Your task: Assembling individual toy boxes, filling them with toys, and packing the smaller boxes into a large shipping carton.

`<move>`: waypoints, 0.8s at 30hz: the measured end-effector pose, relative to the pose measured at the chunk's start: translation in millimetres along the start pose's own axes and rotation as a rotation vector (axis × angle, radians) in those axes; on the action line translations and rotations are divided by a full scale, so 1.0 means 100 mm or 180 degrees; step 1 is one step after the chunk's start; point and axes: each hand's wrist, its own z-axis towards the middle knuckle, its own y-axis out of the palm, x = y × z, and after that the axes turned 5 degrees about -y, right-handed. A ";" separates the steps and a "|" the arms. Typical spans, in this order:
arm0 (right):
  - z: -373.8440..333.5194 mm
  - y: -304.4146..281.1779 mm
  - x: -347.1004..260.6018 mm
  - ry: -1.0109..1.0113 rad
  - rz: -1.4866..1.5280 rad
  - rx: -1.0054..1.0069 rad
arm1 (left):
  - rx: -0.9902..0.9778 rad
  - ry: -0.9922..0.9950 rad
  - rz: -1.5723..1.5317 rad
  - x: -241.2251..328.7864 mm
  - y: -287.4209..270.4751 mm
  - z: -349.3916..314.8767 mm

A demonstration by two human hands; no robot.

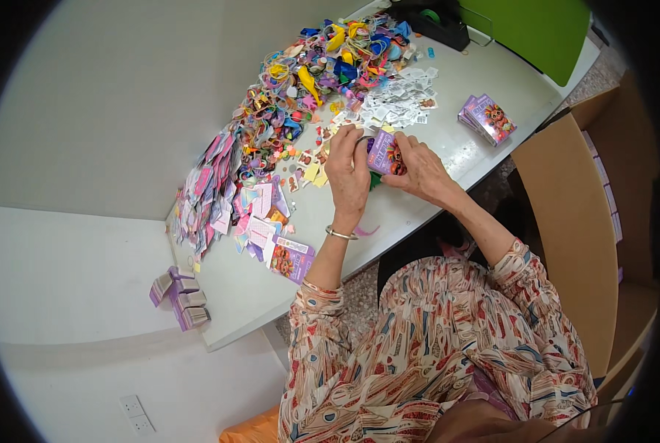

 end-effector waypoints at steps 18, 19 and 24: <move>-0.10 -0.13 -0.02 0.0078 -0.0058 0.0440 | -0.0325 -0.1171 -0.1674 0.05 0.14 -0.32; -0.11 -0.14 -0.03 0.0126 -0.0013 0.0383 | -0.0319 -0.1178 -0.1671 0.04 0.16 -0.33; -0.15 -0.14 0.01 -0.0007 0.0086 0.0223 | -0.0852 -0.1806 -0.1827 -0.06 0.15 -0.29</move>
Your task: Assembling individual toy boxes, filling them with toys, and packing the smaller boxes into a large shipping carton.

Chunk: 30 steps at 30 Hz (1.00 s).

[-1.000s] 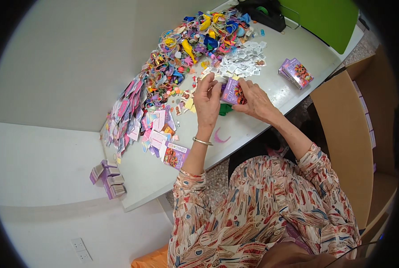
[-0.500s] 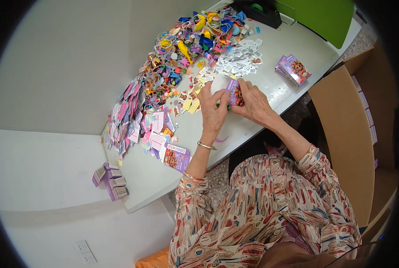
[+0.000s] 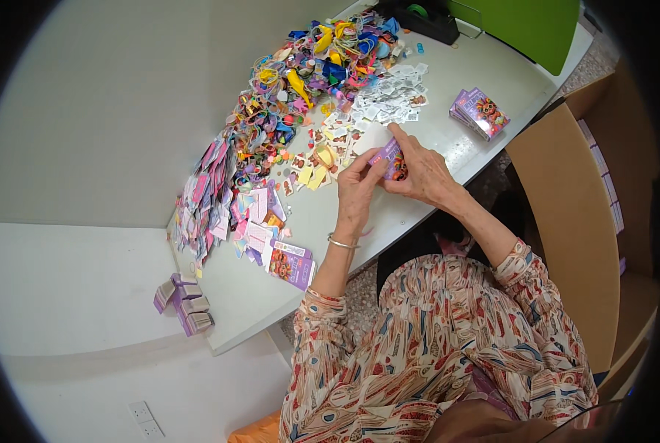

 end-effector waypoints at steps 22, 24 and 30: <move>-0.06 0.04 0.19 -0.0844 0.0133 0.0224 | 0.0058 -0.0187 -0.0089 0.15 0.01 -0.02; -0.07 0.03 0.19 -0.0842 0.0144 0.0221 | 0.0048 -0.0264 -0.0059 0.18 0.04 -0.02; -0.10 0.04 0.21 -0.0909 0.0217 0.0207 | 0.0271 0.0024 0.0464 0.08 0.05 -0.04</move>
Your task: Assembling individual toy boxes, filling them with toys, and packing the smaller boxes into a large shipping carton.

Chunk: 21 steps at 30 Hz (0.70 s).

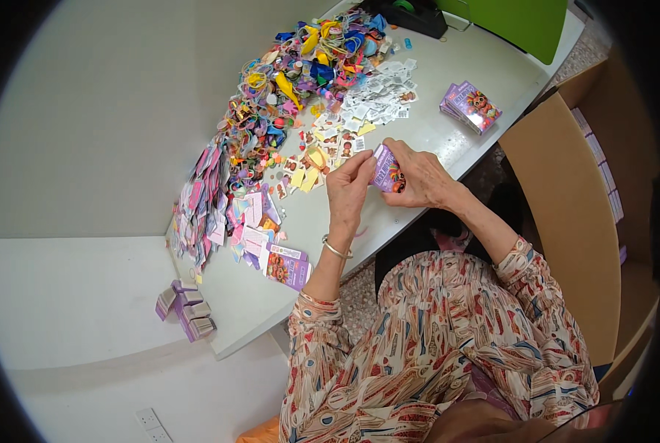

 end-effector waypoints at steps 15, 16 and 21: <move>-0.01 0.02 -0.02 0.0108 -0.0084 -0.0057 | 0.0243 0.0849 0.1431 -0.03 0.08 -0.15; -0.01 0.01 -0.03 0.0185 -0.0089 -0.0110 | 0.0306 0.1026 0.1660 -0.04 0.09 -0.17; -0.03 0.07 -0.02 0.0167 0.0033 -0.0019 | 0.0502 0.1339 0.2061 -0.10 0.16 -0.19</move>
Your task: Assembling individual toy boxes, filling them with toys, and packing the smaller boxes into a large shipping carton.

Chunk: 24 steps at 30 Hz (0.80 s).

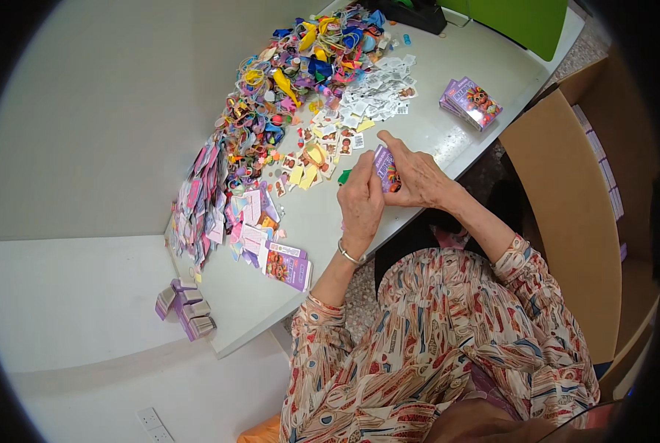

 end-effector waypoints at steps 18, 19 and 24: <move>0.01 -0.09 0.08 0.0019 0.0255 0.0055 | -0.0663 -0.1360 -0.2338 -0.12 -0.19 0.14; 0.02 -0.08 0.09 -0.0089 0.0254 0.0118 | -0.0651 -0.1358 -0.2334 -0.12 -0.18 0.13; -0.02 -0.05 0.14 -0.0107 0.0186 -0.0009 | -0.0547 -0.1392 -0.2237 -0.11 -0.12 0.07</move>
